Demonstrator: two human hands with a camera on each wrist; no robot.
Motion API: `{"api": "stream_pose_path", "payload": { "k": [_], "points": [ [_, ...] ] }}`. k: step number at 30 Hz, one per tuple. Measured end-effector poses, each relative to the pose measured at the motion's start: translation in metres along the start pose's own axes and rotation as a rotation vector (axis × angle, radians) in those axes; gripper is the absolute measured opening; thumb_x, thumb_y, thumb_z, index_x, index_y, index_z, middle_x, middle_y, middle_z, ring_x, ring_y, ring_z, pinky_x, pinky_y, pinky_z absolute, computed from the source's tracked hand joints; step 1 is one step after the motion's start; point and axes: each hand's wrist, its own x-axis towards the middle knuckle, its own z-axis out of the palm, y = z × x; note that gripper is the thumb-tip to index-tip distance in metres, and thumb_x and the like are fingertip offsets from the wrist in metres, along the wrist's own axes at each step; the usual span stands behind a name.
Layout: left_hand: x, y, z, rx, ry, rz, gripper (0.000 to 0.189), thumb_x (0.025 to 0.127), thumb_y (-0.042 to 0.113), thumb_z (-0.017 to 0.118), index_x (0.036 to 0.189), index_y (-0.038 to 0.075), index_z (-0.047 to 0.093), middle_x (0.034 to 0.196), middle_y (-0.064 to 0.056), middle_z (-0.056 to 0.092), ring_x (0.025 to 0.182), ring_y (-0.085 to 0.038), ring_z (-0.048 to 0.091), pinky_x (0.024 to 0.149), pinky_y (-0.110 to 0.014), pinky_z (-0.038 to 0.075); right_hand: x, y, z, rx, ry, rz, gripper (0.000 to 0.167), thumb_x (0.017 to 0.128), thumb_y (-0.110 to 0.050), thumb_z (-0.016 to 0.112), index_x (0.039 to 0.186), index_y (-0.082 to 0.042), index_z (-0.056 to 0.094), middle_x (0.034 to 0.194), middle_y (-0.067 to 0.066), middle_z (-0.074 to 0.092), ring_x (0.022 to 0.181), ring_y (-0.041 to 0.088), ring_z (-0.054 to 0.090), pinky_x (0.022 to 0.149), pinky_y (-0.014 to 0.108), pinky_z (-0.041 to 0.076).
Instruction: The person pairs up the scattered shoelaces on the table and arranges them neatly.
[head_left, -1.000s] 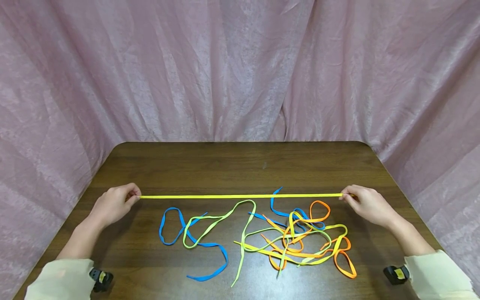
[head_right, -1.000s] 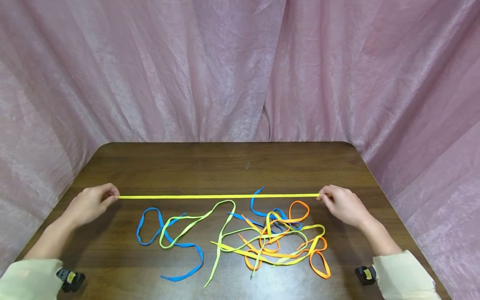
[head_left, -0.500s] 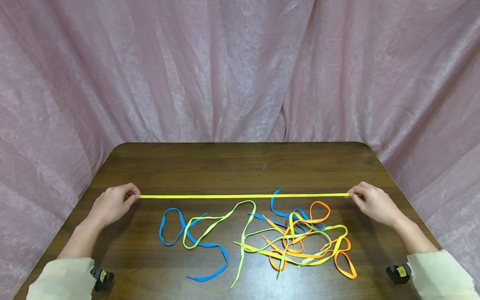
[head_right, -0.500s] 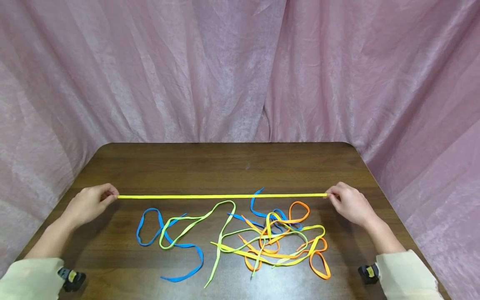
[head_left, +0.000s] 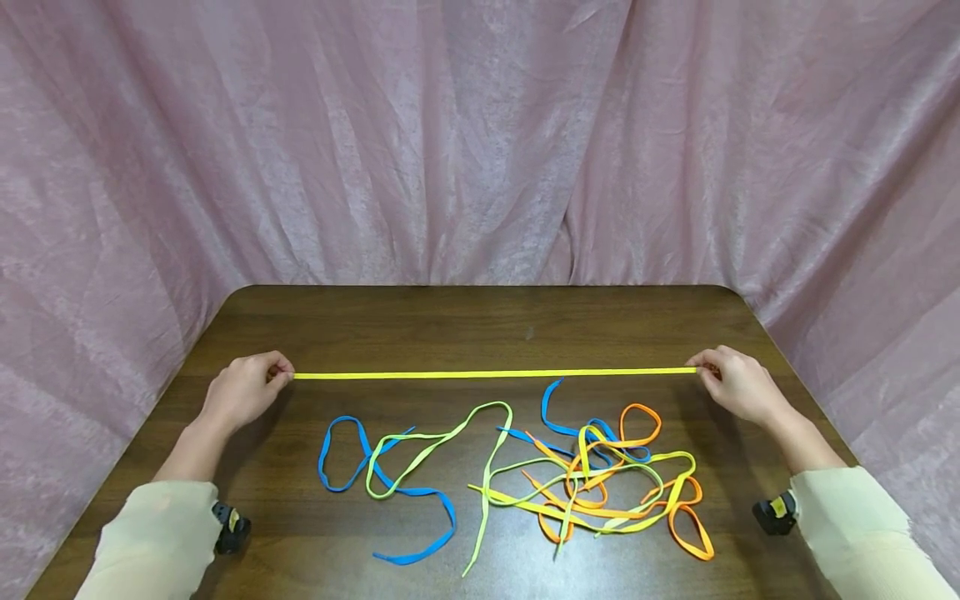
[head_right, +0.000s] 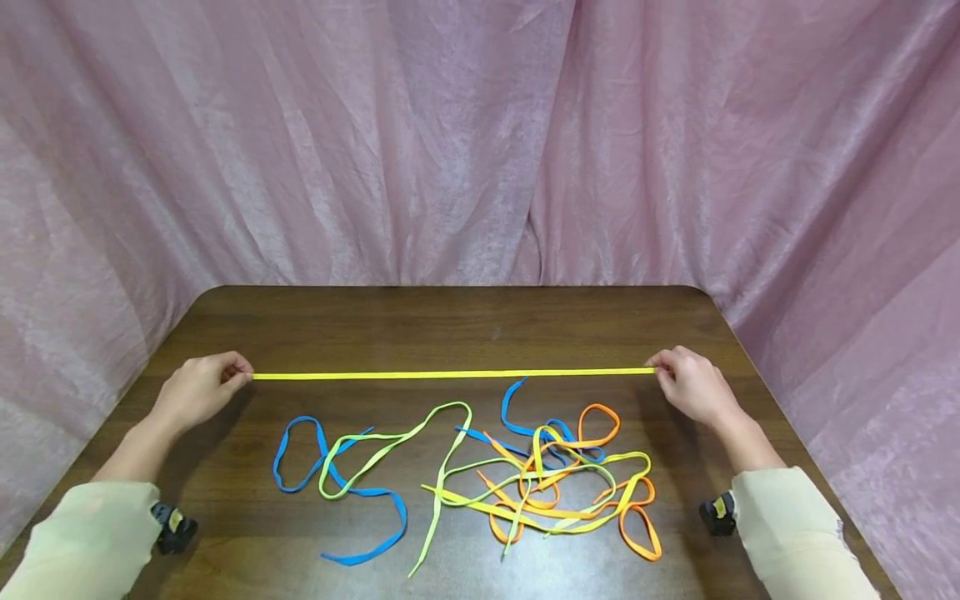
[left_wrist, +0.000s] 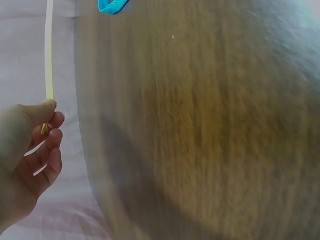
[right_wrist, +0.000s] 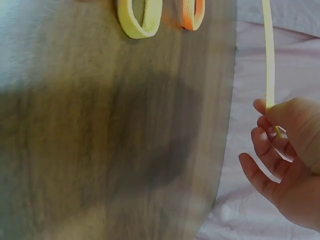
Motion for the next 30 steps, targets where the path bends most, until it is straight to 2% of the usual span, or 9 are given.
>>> {"api": "stream_pose_path", "payload": {
  "k": [6, 17, 25, 30],
  "points": [
    [0.014, 0.002, 0.006, 0.023, 0.01, -0.037, 0.006, 0.089, 0.018, 0.059, 0.088, 0.015, 0.064, 0.083, -0.009, 0.066, 0.067, -0.027, 0.058, 0.048, -0.04, 0.04, 0.013, 0.005, 0.003, -0.026, -0.002, 0.044, 0.008, 0.08, 0.0, 0.06, 0.085, -0.003, 0.064, 0.073, 0.005, 0.057, 0.06, 0.015, 0.049, 0.049, 0.033, 0.037],
    [0.033, 0.006, 0.01, 0.03, 0.041, -0.08, 0.01, 0.089, 0.018, 0.058, 0.086, 0.012, 0.065, 0.087, -0.015, 0.066, 0.071, -0.035, 0.06, 0.048, -0.044, 0.041, 0.032, 0.015, 0.01, -0.036, -0.028, 0.107, 0.004, 0.078, -0.002, 0.056, 0.082, -0.003, 0.057, 0.071, 0.006, 0.056, 0.062, 0.021, 0.051, 0.053, 0.043, 0.04],
    [0.041, 0.008, 0.009, 0.026, 0.03, -0.132, 0.014, 0.089, 0.018, 0.054, 0.086, 0.011, 0.066, 0.084, -0.013, 0.066, 0.068, -0.033, 0.059, 0.049, -0.042, 0.041, 0.044, 0.019, 0.016, -0.039, -0.12, 0.194, 0.003, 0.081, -0.007, 0.054, 0.082, -0.005, 0.055, 0.073, 0.007, 0.056, 0.066, 0.027, 0.053, 0.059, 0.047, 0.042],
    [0.046, 0.009, 0.01, 0.025, 0.037, -0.16, 0.016, 0.087, 0.018, 0.052, 0.087, 0.011, 0.066, 0.087, -0.015, 0.066, 0.073, -0.038, 0.06, 0.054, -0.047, 0.044, 0.05, 0.02, 0.022, -0.027, -0.168, 0.251, 0.006, 0.082, -0.009, 0.052, 0.083, -0.006, 0.056, 0.075, 0.008, 0.056, 0.069, 0.028, 0.053, 0.061, 0.047, 0.041]
  ]
}}
